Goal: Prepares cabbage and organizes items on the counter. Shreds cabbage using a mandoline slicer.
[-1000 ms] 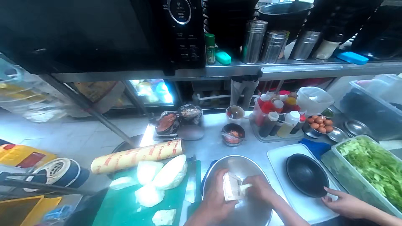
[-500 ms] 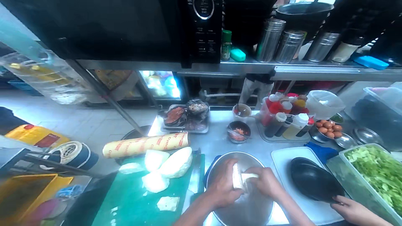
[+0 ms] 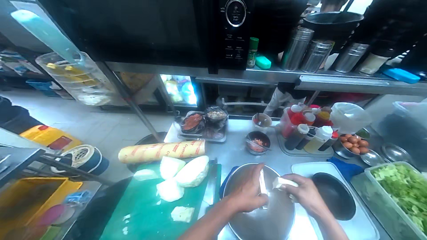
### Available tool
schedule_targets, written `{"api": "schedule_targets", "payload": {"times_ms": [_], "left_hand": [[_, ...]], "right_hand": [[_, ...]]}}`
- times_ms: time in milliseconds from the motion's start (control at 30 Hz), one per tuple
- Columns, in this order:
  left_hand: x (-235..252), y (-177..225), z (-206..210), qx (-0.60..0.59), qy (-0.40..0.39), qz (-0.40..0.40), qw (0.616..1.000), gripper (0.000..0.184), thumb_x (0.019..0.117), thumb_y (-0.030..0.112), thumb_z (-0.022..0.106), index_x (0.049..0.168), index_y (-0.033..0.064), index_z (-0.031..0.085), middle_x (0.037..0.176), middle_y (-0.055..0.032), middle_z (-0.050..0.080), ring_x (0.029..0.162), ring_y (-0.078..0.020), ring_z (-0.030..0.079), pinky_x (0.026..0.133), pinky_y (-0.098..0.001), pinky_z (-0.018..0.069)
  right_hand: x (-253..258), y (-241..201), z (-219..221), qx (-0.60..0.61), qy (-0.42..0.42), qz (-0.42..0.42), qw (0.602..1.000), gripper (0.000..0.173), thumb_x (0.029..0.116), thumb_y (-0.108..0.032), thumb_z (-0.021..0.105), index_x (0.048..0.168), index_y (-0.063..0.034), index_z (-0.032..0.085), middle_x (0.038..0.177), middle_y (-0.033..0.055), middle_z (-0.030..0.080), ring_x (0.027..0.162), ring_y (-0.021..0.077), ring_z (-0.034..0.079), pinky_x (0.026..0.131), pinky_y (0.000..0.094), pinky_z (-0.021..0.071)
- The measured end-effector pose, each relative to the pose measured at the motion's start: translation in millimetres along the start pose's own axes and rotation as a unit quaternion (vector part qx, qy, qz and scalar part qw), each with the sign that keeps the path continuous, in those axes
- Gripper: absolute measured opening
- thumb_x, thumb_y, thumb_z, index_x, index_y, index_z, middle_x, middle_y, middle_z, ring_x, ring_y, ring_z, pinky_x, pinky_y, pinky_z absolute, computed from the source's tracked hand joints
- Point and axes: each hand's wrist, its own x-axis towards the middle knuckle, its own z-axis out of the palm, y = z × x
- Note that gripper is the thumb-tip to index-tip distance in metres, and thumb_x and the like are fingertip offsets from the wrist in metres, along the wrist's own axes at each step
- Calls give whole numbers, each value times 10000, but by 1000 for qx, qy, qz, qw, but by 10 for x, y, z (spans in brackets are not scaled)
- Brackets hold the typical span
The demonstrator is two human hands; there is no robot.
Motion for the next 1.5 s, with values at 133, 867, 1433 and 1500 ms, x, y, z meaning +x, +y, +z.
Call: {"api": "schedule_targets", "payload": {"times_ms": [133,867,1433,1500], "left_hand": [[72,50,100,-31,-4,16,999,1237,697,531,881,1642,193,159,1566,-79,423,1443,-212,417,1188,-419,404],[-523,-261,788,-111,49,-77,990,1221,695,458,907,1630,111,201,1551,-17,485,1381,-194,487,1119,-417,475],[-641,-167,772,-102,21,-69,992,1057,794,338,839,1629,99,236,1531,-8,520,1411,-162,464,1176,-395,417],[-651,-158,775,-107,21,-68,992,1029,806,334,829,1627,105,252,1532,-8,517,1412,-155,464,1176,-387,418]], "right_hand": [[-263,-526,-221,167,-124,-88,974,276,855,-17,795,1127,-42,754,1059,210,732,741,309,717,628,454,642],[-468,-486,-184,2,-229,-165,959,228,892,-64,773,1099,-157,794,1327,30,702,1245,237,658,1042,452,590],[-557,-510,-56,-5,-199,-156,967,258,882,-67,796,1119,-169,792,1298,-3,721,1233,199,670,1054,435,589],[-565,-518,-49,-6,-196,-154,968,261,882,-66,795,1121,-173,791,1299,-6,720,1233,194,669,1054,435,589]]}}
